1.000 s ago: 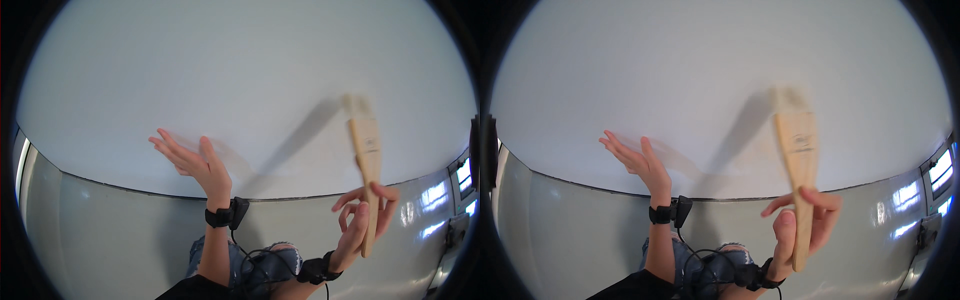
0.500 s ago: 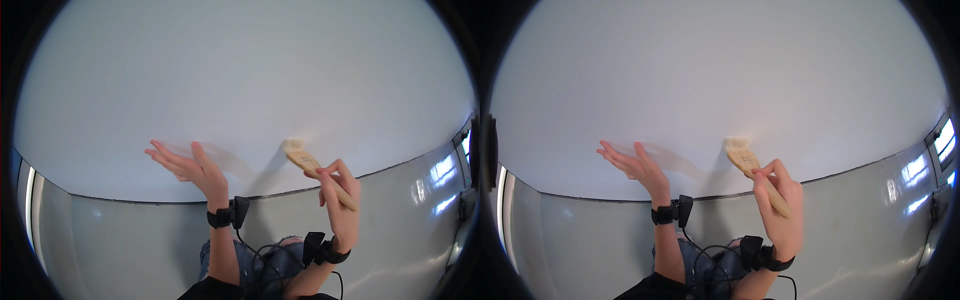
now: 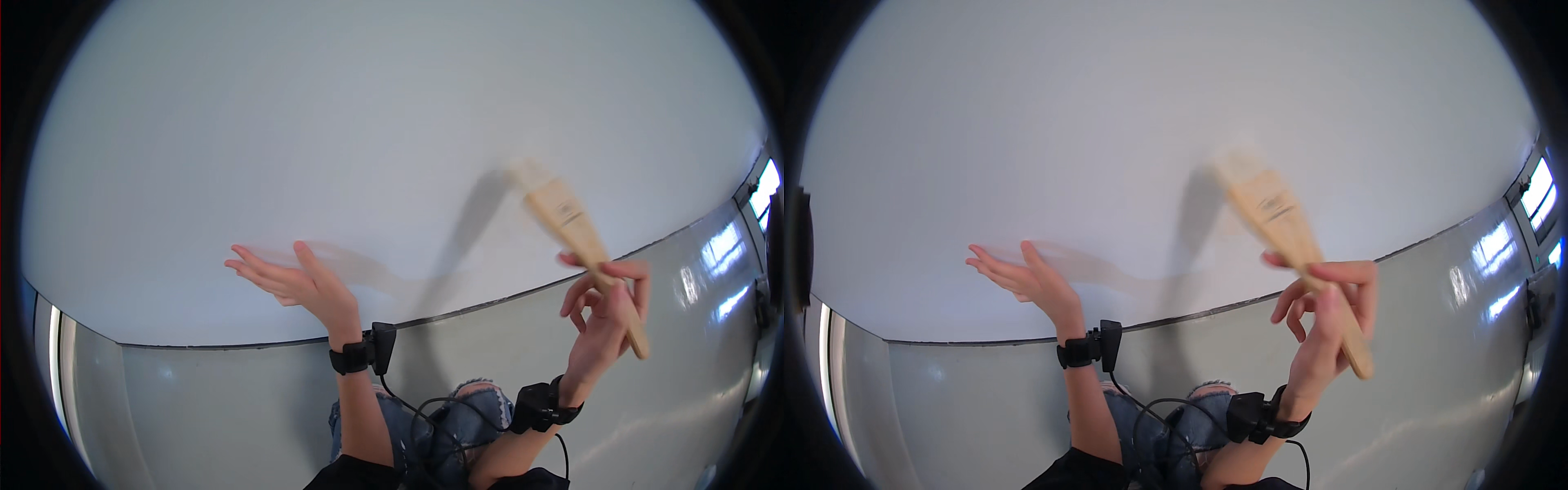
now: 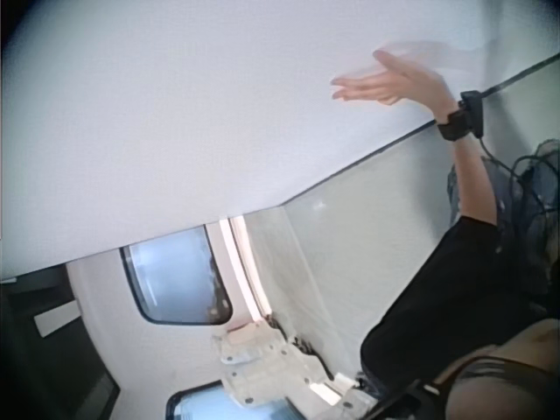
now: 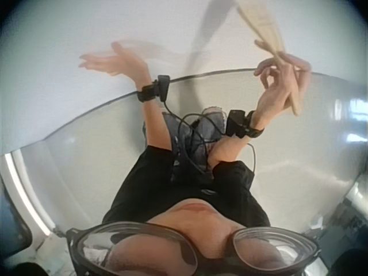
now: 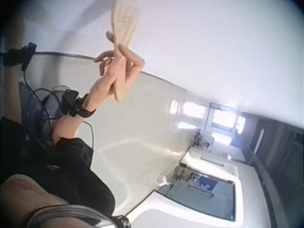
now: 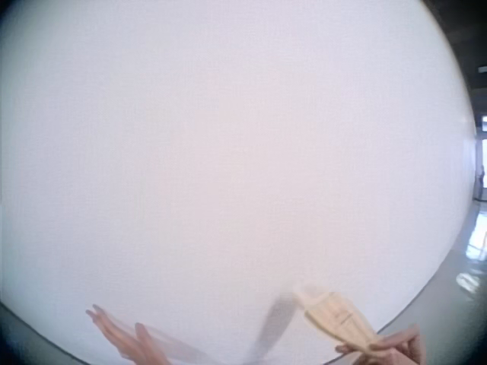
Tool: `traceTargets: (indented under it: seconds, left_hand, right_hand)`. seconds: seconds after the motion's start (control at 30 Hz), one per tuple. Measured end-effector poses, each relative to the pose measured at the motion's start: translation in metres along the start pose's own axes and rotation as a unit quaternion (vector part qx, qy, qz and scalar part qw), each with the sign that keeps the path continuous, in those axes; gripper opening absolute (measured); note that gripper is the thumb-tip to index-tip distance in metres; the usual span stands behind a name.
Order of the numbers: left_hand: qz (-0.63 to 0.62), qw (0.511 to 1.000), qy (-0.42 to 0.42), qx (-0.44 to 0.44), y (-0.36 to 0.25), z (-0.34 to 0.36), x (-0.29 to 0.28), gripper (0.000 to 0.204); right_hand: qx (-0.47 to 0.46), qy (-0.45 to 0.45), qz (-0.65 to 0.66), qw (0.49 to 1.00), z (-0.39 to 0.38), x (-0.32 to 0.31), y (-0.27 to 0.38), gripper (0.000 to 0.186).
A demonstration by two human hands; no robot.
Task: The person uses a wooden-handled brush to sweep across a large white curved surface.
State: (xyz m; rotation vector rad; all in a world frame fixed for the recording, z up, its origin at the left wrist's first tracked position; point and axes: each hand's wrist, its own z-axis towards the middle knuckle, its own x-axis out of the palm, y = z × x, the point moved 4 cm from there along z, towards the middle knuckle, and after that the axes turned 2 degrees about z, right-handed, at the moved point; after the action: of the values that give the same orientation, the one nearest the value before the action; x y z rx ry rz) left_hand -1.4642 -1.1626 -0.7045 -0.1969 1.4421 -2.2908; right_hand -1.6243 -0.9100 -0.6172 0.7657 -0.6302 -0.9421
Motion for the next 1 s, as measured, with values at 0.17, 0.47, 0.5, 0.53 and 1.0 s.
traceTargets:
  seconds: [0.17, 0.47, 0.5, 0.53, 1.0]
  left_hand:
    - [0.018, 1.000, -0.009, 0.008, 0.003, 0.001, 0.000, 0.080]
    - [0.011, 1.000, -0.011, 0.026, -0.001, -0.001, 0.004, 0.079]
    - [0.013, 0.999, -0.011, 0.027, 0.002, 0.001, 0.004, 0.079]
    - [0.014, 0.999, -0.015, 0.034, 0.004, 0.002, 0.003, 0.079]
    - [0.033, 0.999, 0.000, 0.007, 0.000, -0.002, 0.002, 0.079]
  right_hand:
    - [0.010, -0.045, -0.035, 0.998, 0.005, 0.001, -0.013, 0.019]
    - [0.127, 0.037, -0.053, 0.990, 0.011, -0.008, -0.027, 0.019]
    - [0.150, 0.065, -0.052, 0.985, 0.009, -0.005, -0.036, 0.019]
    - [0.182, 0.082, -0.073, 0.977, 0.007, -0.004, -0.048, 0.021]
    - [0.038, -0.008, 0.049, 0.998, 0.007, -0.047, -0.011, 0.014]
